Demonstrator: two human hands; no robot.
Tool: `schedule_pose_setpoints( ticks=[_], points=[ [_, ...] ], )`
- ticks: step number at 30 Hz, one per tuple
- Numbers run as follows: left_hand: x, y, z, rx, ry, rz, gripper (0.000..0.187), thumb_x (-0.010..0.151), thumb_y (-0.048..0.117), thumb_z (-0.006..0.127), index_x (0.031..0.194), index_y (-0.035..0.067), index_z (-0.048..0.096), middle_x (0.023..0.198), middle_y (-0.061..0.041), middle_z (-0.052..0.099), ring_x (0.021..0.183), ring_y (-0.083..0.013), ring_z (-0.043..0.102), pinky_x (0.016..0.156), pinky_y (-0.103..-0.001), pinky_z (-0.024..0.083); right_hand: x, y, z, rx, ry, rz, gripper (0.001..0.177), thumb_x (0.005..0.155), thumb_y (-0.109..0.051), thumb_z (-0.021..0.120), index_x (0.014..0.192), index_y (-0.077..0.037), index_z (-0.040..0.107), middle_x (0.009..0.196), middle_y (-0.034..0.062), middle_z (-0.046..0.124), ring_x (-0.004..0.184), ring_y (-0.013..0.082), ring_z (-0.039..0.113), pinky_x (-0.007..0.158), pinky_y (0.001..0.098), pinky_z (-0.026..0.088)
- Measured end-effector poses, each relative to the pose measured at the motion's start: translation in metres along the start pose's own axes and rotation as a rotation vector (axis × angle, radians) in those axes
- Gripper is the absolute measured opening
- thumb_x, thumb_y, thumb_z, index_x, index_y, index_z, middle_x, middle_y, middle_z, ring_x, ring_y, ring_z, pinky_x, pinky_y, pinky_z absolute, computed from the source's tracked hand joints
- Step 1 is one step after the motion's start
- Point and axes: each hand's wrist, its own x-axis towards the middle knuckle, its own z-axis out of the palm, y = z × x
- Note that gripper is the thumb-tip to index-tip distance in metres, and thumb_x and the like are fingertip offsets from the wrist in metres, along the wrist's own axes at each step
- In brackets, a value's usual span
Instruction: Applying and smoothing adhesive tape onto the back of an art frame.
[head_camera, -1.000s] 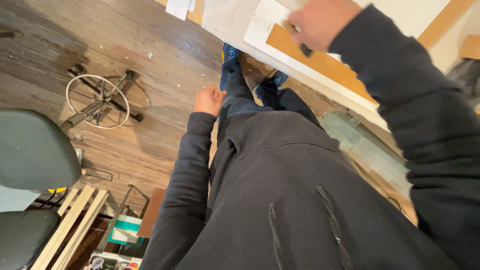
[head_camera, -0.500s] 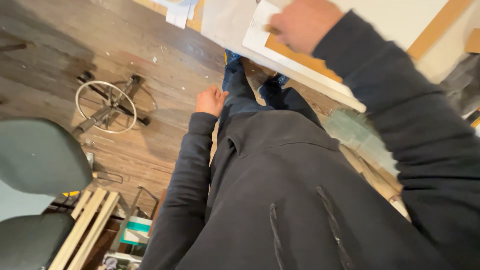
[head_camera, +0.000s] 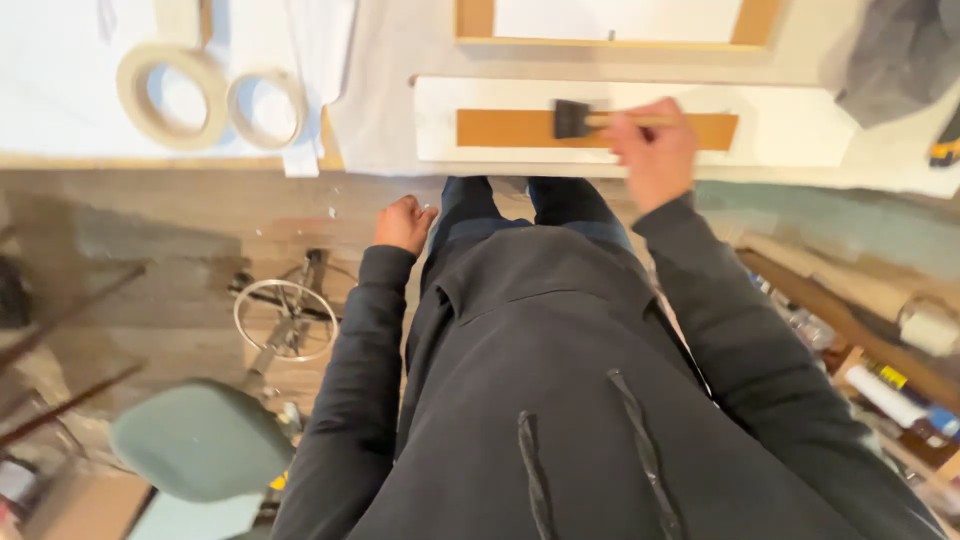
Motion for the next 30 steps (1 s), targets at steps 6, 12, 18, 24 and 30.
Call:
schedule_pose_setpoints(
  ticks=[6,12,18,24,30],
  points=[
    [0.029,-0.021,-0.012,0.19,-0.131,0.088,0.042,0.088,0.037,0.079,0.076,0.001,0.061,0.074,-0.023,0.066,0.075,-0.0472,0.063,0.067,-0.054,0.05,-0.023,0.044,-0.106,0.125,0.367,0.076,0.015,0.108,-0.007,0.069,0.106,-0.001,0.056,0.09,0.0116,0.072,0.07,0.0111,0.064,0.062,0.0259,0.054],
    [0.053,-0.052,-0.014,0.286,-0.196,0.099,0.039,0.085,0.037,0.079,0.08,0.001,0.066,0.082,-0.022,0.07,0.082,-0.0448,0.066,0.076,-0.054,0.052,-0.037,0.065,-0.164,0.174,0.572,-0.01,0.013,0.11,-0.004,0.07,0.108,-0.001,0.058,0.09,0.0123,0.073,0.07,0.0125,0.064,0.061,0.0261,0.052],
    [0.06,-0.073,-0.025,0.381,-0.295,0.073,0.038,0.088,0.038,0.077,0.085,0.001,0.07,0.089,-0.023,0.072,0.091,-0.0447,0.066,0.087,-0.053,0.051,-0.043,0.036,-0.045,0.105,0.368,-0.101,0.009,0.109,-0.006,0.074,0.104,-0.003,0.067,0.094,0.0076,0.072,0.078,0.0124,0.068,0.066,0.0254,0.056],
    [0.067,-0.102,-0.03,0.406,-0.32,0.005,0.042,0.084,0.042,0.077,0.091,0.0,0.073,0.097,-0.024,0.071,0.097,-0.0448,0.066,0.089,-0.052,0.052,-0.043,0.034,-0.013,0.179,0.172,0.021,0.013,0.103,-0.015,0.072,0.104,-0.006,0.063,0.091,0.0044,0.074,0.081,0.0115,0.072,0.069,0.0239,0.057],
    [0.076,-0.13,-0.031,0.622,-0.428,0.0,0.049,0.091,0.049,0.071,0.097,0.0,0.074,0.106,-0.024,0.072,0.104,-0.0449,0.067,0.093,-0.053,0.052,-0.08,0.062,-0.178,0.034,0.623,0.042,0.014,0.112,0.004,0.069,0.109,-0.008,0.06,0.096,0.0077,0.071,0.079,0.0124,0.069,0.061,0.0243,0.053]
  ],
)
